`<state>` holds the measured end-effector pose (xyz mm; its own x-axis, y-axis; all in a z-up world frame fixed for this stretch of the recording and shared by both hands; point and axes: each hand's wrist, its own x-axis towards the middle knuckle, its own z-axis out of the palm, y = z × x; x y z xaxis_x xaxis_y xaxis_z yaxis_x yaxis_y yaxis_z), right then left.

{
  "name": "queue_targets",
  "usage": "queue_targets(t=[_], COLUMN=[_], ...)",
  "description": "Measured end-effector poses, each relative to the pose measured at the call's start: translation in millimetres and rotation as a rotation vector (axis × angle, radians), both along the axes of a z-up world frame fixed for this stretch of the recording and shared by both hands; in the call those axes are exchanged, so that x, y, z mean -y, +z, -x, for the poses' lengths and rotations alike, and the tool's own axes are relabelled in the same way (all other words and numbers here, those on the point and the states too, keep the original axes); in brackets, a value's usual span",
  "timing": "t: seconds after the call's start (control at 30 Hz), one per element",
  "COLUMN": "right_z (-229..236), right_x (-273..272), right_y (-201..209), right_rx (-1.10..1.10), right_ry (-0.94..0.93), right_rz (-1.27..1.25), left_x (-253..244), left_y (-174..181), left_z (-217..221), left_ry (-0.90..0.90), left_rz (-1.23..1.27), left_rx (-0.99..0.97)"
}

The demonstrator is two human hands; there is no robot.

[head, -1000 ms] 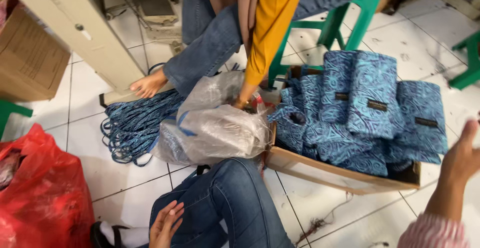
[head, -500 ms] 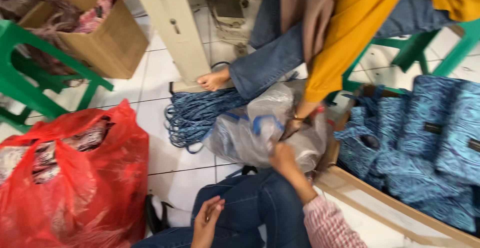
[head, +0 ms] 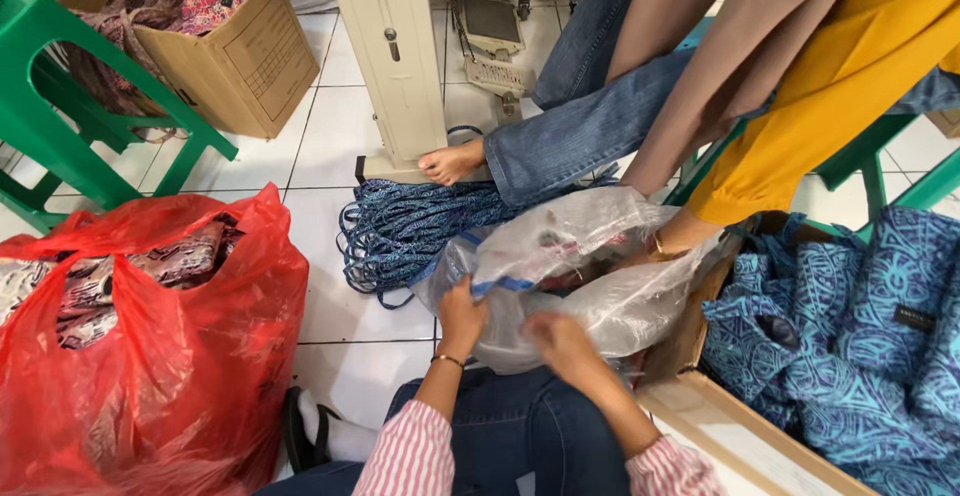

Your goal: The person sits on the floor and repeatedly folds small blue patterned fabric pouches. They pick up each pouch, fold it into a compact rectangle, and place it into a cardboard box. The process is repeated for multiple items.

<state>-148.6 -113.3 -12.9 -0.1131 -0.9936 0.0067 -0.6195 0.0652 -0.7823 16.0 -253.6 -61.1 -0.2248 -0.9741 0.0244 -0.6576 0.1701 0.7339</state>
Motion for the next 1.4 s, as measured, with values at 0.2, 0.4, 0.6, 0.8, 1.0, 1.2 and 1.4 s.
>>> queue_targets(t=[0.2,0.4,0.6,0.8,1.0,1.2,1.4], right_z=[52.4,60.9,80.4,78.9,89.1,90.3,74.7], right_x=[73.2,123.0,162.5,184.7,166.1,121.1,34.6], right_y=[-95.8,-166.1,-177.6,-193.5,-196.6,-135.7,-8.0], right_rx=[-0.686,-0.787,-0.662,-0.764,-0.817,-0.773,-0.650], right_ry=[0.014,0.348,0.044,0.093,0.167,0.277,-0.017], right_rz=[-0.045,-0.368,-0.050,-0.171,-0.246,-0.187,-0.429], left_x=[-0.1,-31.2,-48.2,-55.5,-35.1,16.7,30.6], left_y=[-17.6,13.1,40.7,59.6,32.8,1.6,-11.0], left_z=[6.8,33.2,39.2,33.6,4.6,-31.4,-35.5], left_ry=[0.079,-0.091,-0.182,-0.199,-0.064,0.191,0.222], left_rz=[0.244,0.255,0.118,-0.051,-0.020,0.116,0.075], left_rx=[-0.305,-0.535,-0.546,-0.558,-0.639,-0.314,-0.144])
